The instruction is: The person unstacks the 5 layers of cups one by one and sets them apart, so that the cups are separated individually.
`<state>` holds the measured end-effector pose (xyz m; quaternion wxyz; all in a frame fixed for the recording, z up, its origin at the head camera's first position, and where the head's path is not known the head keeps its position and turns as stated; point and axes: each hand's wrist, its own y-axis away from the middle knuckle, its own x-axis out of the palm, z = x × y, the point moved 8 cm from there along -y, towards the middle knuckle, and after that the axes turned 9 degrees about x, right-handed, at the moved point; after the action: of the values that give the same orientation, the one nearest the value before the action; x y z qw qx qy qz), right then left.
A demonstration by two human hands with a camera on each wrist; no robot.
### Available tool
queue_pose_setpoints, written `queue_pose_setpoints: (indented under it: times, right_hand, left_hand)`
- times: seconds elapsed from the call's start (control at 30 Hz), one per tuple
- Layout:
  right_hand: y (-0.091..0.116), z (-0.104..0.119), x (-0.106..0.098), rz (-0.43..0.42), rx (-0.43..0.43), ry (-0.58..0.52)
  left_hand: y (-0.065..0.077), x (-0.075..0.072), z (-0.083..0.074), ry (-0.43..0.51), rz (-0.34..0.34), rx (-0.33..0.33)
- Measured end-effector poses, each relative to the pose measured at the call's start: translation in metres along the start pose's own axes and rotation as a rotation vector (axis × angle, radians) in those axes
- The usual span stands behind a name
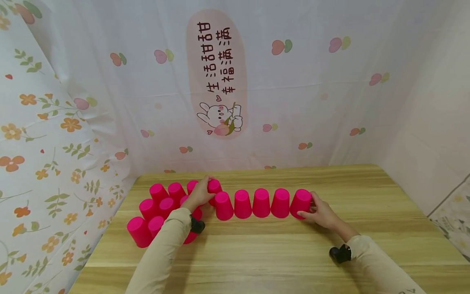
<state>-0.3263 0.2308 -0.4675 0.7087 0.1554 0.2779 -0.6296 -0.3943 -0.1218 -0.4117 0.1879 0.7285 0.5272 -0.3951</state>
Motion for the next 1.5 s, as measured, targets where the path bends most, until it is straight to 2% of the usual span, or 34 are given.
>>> queue_pose_setpoints:
  times: [0.2,0.43,0.6,0.77,0.9,1.13,1.33,1.5]
  right_hand:
    - [0.002,0.007,0.0,-0.013,-0.002,0.021]
    - [0.011,0.038,-0.003,-0.01,-0.006,0.014]
    - [0.007,0.023,-0.001,-0.007,0.012,0.011]
    - [0.001,0.002,0.001,-0.005,0.021,0.023]
    - [0.001,0.0,0.001,-0.004,0.018,0.015]
    - [0.001,0.0,0.001,-0.009,0.018,0.008]
    - [0.002,0.003,0.001,-0.011,0.004,0.016]
    - [0.007,0.023,-0.001,-0.009,-0.002,-0.002]
  left_hand:
    - [0.002,-0.009,-0.014,0.007,-0.009,0.045]
    - [0.006,-0.021,-0.034,0.031,-0.027,0.11]
    - [0.013,-0.017,-0.046,0.043,-0.036,0.14]
    - [0.019,0.002,-0.042,0.052,0.0,0.142]
    - [0.023,0.011,-0.037,0.069,0.015,0.135]
    - [0.024,0.011,-0.035,0.079,-0.022,0.134]
    - [0.026,0.011,-0.035,0.08,-0.026,0.123]
    - [0.028,0.006,-0.035,0.077,-0.027,0.102]
